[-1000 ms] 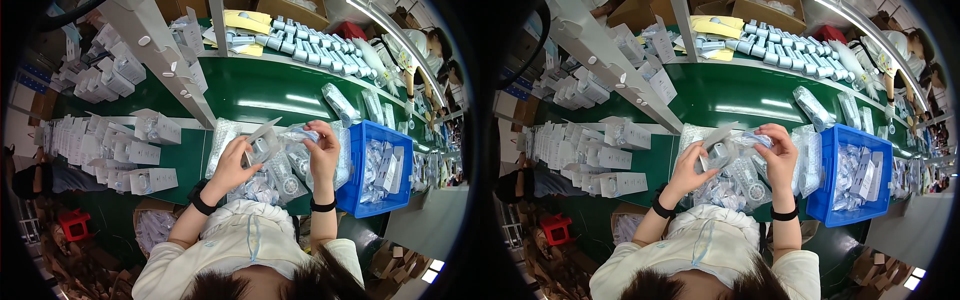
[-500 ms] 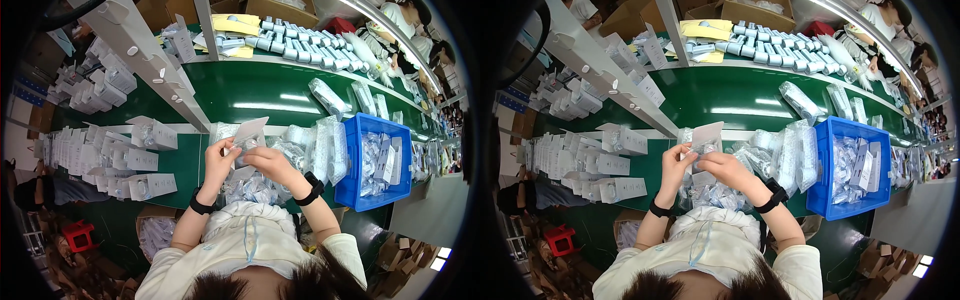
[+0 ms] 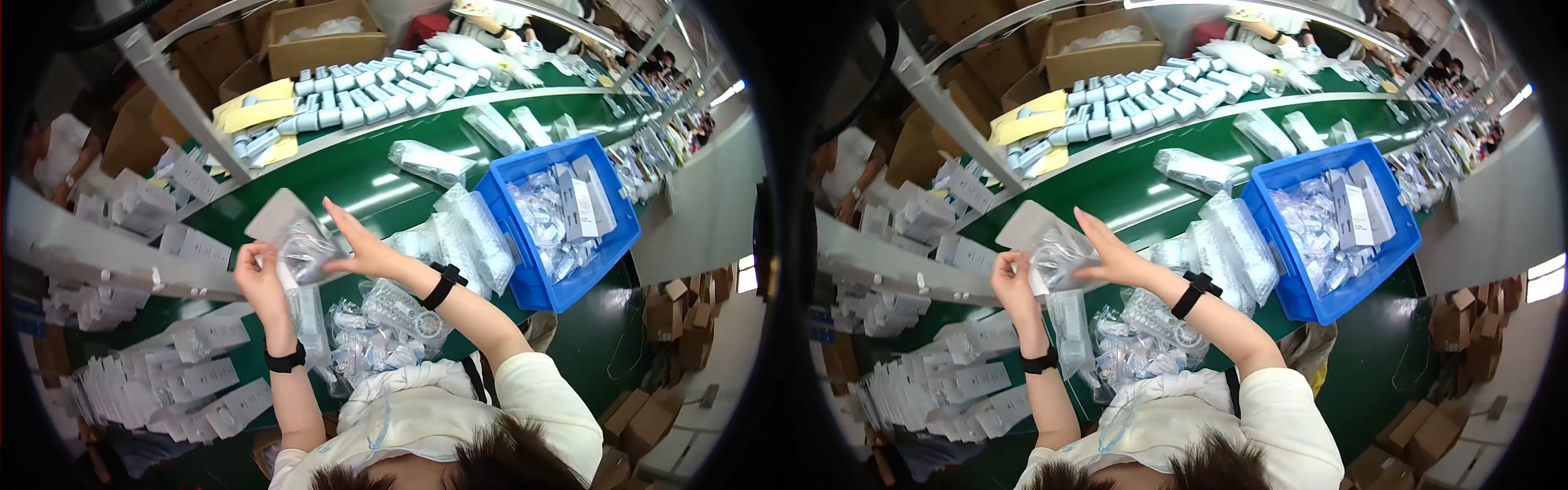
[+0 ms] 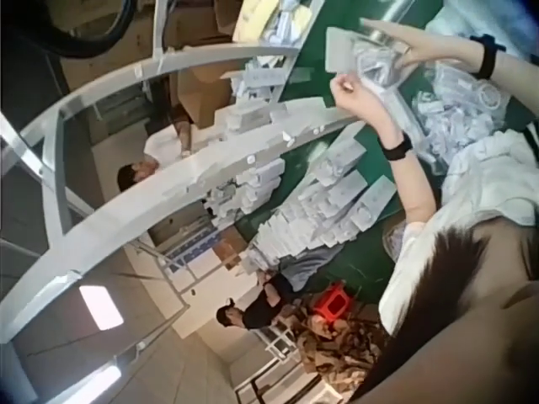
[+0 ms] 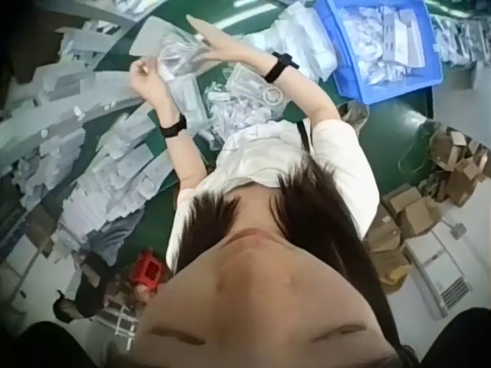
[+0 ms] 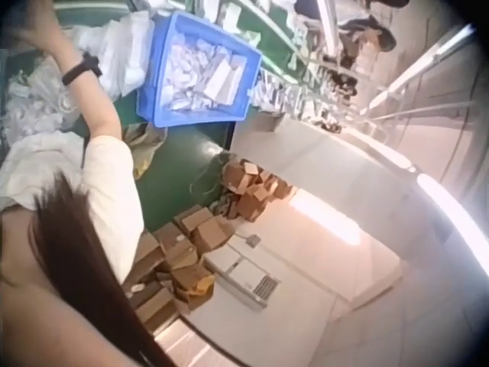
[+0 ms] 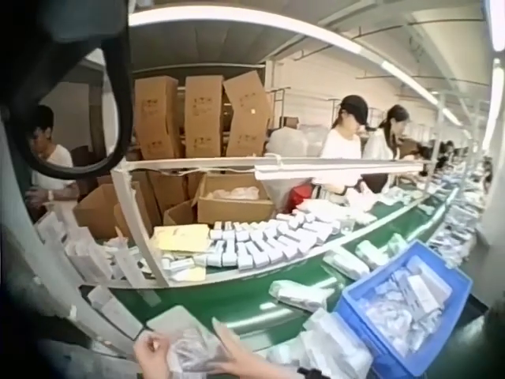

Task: The person packages thermometers into boxes by hand, adding small plastic bags from a blue bin and inserting instruction manuals. They repeat this process for multiple units, occasionally moving items on the table to reach others.

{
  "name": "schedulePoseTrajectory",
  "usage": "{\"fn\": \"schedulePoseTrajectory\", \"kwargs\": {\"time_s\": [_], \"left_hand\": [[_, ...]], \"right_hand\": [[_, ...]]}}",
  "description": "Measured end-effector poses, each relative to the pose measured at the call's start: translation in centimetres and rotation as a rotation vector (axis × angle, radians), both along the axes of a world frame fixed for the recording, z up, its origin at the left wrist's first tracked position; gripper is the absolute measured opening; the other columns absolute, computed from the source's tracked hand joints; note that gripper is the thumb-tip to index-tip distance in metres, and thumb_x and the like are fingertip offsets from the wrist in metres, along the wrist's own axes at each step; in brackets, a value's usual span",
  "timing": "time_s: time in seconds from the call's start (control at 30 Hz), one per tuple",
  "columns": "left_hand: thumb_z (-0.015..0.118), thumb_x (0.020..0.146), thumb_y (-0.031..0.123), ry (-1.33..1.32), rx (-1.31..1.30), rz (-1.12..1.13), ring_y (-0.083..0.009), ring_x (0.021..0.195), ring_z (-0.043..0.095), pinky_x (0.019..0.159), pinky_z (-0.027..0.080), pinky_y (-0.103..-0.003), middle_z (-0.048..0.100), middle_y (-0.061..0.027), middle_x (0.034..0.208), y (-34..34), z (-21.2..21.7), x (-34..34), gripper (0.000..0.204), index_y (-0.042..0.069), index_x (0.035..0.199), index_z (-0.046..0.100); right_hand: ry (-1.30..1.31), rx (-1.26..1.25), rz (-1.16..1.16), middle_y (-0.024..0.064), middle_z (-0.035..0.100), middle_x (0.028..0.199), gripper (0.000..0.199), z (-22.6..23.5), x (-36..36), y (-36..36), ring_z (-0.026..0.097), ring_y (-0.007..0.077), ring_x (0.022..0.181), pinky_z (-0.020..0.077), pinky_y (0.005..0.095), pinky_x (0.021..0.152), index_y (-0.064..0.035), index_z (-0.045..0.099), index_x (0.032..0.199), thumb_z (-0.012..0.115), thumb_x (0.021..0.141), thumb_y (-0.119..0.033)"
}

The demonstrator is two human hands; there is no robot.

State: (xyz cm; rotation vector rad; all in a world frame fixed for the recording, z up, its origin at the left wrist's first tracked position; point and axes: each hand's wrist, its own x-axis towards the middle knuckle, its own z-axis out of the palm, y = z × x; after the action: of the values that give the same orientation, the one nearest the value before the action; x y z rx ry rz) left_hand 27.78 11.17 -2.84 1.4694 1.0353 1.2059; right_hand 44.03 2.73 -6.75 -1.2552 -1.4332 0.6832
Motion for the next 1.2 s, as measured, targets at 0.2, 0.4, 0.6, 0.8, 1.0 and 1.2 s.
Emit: {"fn": "schedulePoseTrajectory", "kwargs": {"time_s": [0.2,0.4,0.6,0.8,1.0,1.2], "left_hand": [[0.057,0.074,-0.002,0.319,0.179,0.201,-0.0157,0.064,0.046,0.063,0.038,-0.026,0.051,-0.0044,0.069,9.6,-4.8,1.8,0.01,-0.001,0.072,0.047],[0.059,0.074,0.003,0.406,0.12,0.369,-0.0295,0.087,0.045,0.081,0.036,-0.036,0.048,-0.0162,0.099,11.1,-9.4,3.0,0.024,0.0,0.091,0.043],[0.057,0.074,0.0,0.416,0.554,0.448,-0.0391,0.122,0.019,0.1,0.019,-0.044,0.015,-0.0242,0.131,4.4,-5.4,4.4,0.041,0.003,0.107,0.034],[0.073,0.065,0.023,-0.251,0.074,-0.57,-0.0306,0.125,0.021,0.1,0.024,-0.044,0.019,-0.0155,0.133,-9.5,-1.3,8.9,0.085,0.011,0.127,0.017],[0.073,0.063,0.023,-0.303,0.026,-0.308,-0.028,0.12,0.028,0.097,0.027,-0.037,0.02,-0.014,0.132,-6.3,-0.5,5.5,0.099,0.013,0.134,0.003],[0.068,0.062,0.016,-0.383,-0.16,-0.296,-0.0272,0.117,0.031,0.095,0.03,-0.036,0.025,-0.012,0.127,-3.3,-2.6,-0.3,0.098,0.014,0.135,0.003]], "right_hand": [[-0.73,-0.016,-1.026,0.0172,0.048,0.115,0.046,4.1,17.8,-7.5,0.043,0.033,0.109,0.0343,0.0404,0.093,-0.0064,0.055,0.106,0.069,0.063,-0.014],[-0.765,-1.178,-1.63,0.0183,0.043,0.119,0.092,-6.3,36.9,-31.7,0.036,0.0396,0.114,0.0341,0.0518,0.089,-0.0235,0.024,0.134,0.074,0.057,-0.03],[-0.523,-1.33,-1.571,0.0185,0.042,0.115,0.09,-1.1,30.7,-29.0,0.039,0.0377,0.11,0.0337,0.0483,0.09,-0.0218,0.028,0.132,0.072,0.055,-0.018],[-0.651,0.039,-1.14,0.0176,0.038,0.111,0.079,5.7,11.1,-18.0,0.037,0.0351,0.103,0.0316,0.0425,0.088,-0.0067,0.039,0.125,0.07,0.052,-0.014],[-0.387,0.089,-0.181,0.018,0.044,0.112,0.064,3.7,4.0,-7.0,0.04,0.0336,0.104,0.0344,0.0402,0.087,-0.0068,0.044,0.123,0.068,0.065,-0.021],[-0.956,-0.476,-0.716,0.0154,0.046,0.118,0.051,-6.1,14.8,7.5,0.039,0.0344,0.112,0.0367,0.0501,0.089,-0.014,0.043,0.122,0.061,0.075,-0.016]]}}
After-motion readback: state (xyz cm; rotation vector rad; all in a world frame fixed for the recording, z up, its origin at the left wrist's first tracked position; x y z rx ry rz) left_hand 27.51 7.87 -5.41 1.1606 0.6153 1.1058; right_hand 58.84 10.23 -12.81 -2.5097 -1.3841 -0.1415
